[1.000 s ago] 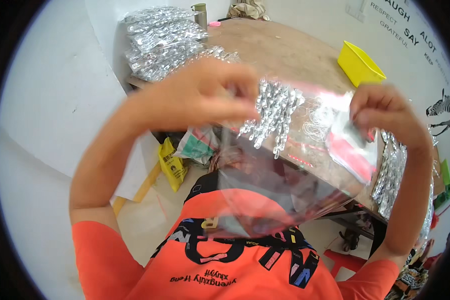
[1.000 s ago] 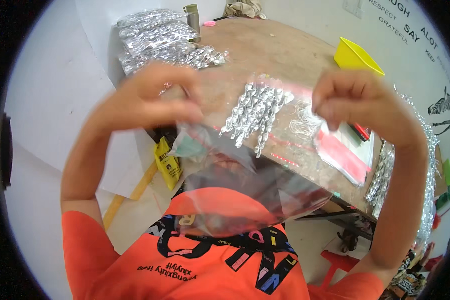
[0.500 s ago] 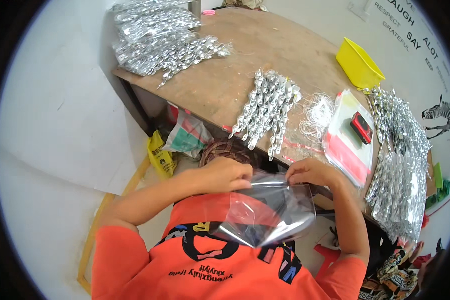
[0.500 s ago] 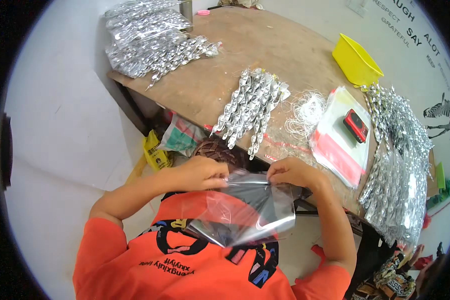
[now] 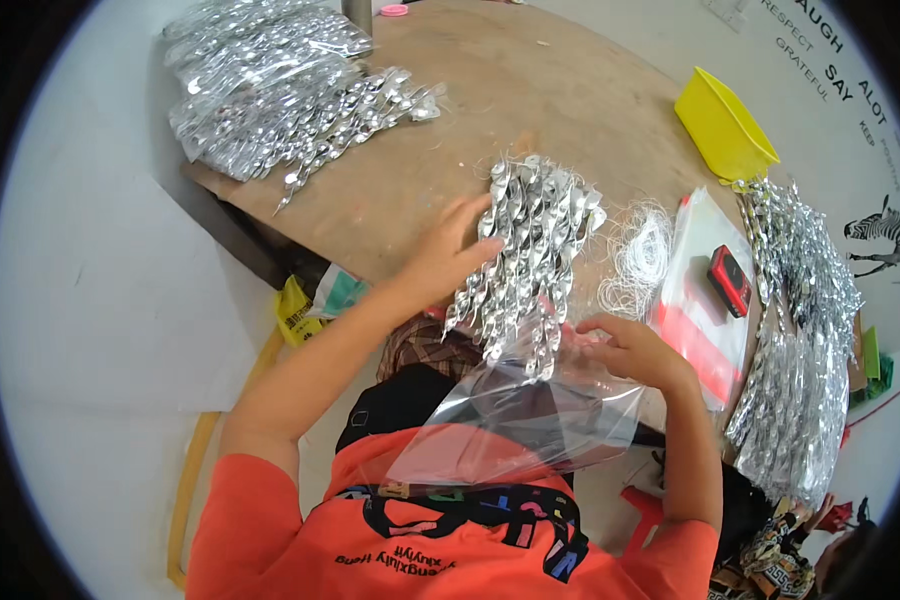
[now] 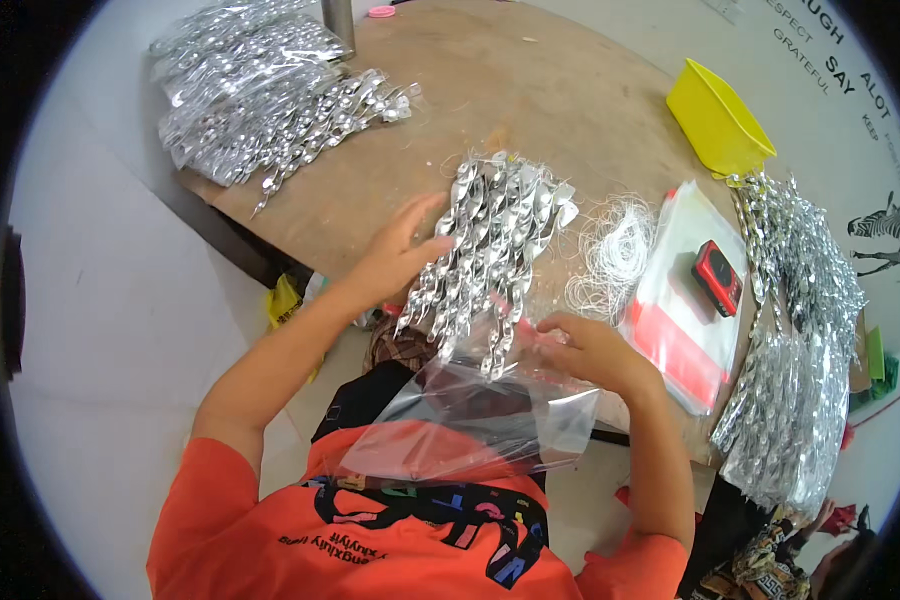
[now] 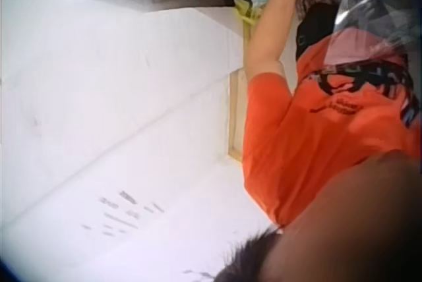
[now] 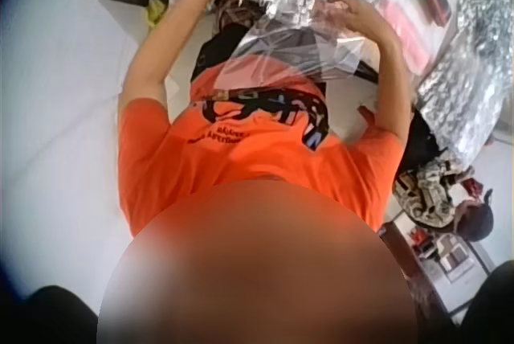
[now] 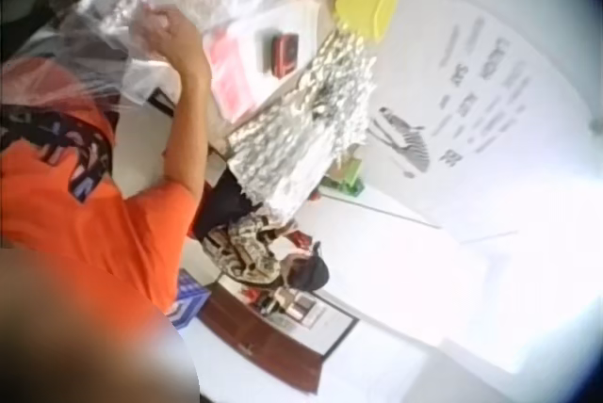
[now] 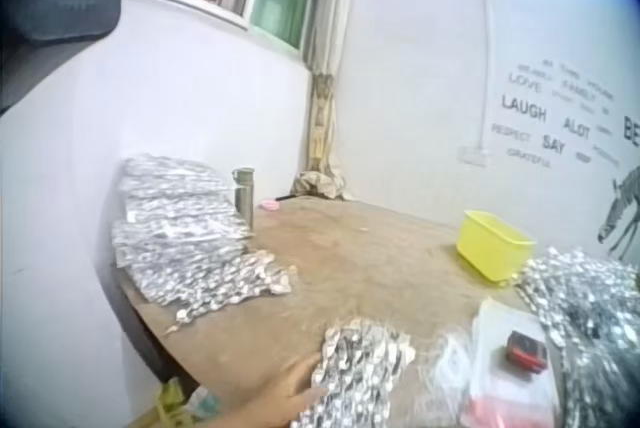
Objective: Gathering and inserting silver foil party decorations into clear plastic bags for packaging.
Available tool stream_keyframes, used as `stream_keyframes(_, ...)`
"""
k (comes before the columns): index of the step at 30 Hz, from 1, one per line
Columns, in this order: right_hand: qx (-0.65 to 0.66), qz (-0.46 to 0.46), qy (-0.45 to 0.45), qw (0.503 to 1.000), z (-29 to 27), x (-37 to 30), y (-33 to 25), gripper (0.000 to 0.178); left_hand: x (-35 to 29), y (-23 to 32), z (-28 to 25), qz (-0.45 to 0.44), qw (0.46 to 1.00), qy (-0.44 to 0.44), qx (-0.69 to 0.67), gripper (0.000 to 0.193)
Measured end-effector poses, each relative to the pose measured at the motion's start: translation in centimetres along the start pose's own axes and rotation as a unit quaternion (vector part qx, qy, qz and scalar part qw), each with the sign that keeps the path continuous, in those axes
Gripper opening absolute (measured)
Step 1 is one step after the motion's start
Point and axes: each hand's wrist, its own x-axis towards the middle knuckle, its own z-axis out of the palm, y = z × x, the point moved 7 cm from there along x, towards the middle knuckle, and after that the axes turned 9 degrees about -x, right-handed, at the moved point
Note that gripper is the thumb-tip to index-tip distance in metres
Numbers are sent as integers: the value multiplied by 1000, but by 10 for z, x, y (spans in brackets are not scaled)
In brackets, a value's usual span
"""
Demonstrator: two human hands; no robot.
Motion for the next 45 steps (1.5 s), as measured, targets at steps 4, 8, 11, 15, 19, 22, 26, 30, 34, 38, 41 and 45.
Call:
stream_keyframes(4,-50,9,0,999,0,29,-9,41,11,-10,33,-20,998,-46,-29,71)
stream_keyframes(8,-56,1,-1,998,-2,39,-13,43,3,-5,44,-44,997,-61,-16,76)
stream_keyframes(11,-111,-1,8,994,-3,39,-17,41,1,2,45,-45,997,-63,-17,75)
stream_keyframes(15,-173,-50,40,983,3,37,-18,37,-9,9,44,-46,996,-76,-19,75)
stream_keyframes(19,-174,-53,51,982,6,30,-20,33,-20,14,46,-26,997,-64,-32,73)
stream_keyframes(22,-118,-36,46,991,3,27,-14,26,-13,9,45,-35,997,-57,-32,72)
stream_keyframes(26,14,-24,55,998,-4,2,-9,30,-15,6,39,-49,997,-57,-28,69)
stream_keyframes(30,134,-17,123,983,5,-29,0,29,-9,4,29,-30,996,-50,-70,70)
stream_keyframes(34,187,-35,108,976,18,-44,-9,27,-9,18,14,14,999,-2,-42,62)
stream_keyframes(38,158,-96,58,981,33,-60,-33,19,-54,103,31,130,986,-102,-32,53)
stream_keyframes(41,115,-138,69,981,37,-75,-46,16,-97,136,62,96,944,-304,-79,54)
stream_keyframes(45,57,-206,29,977,45,-100,-70,12,-123,158,54,182,939,-286,-62,43)
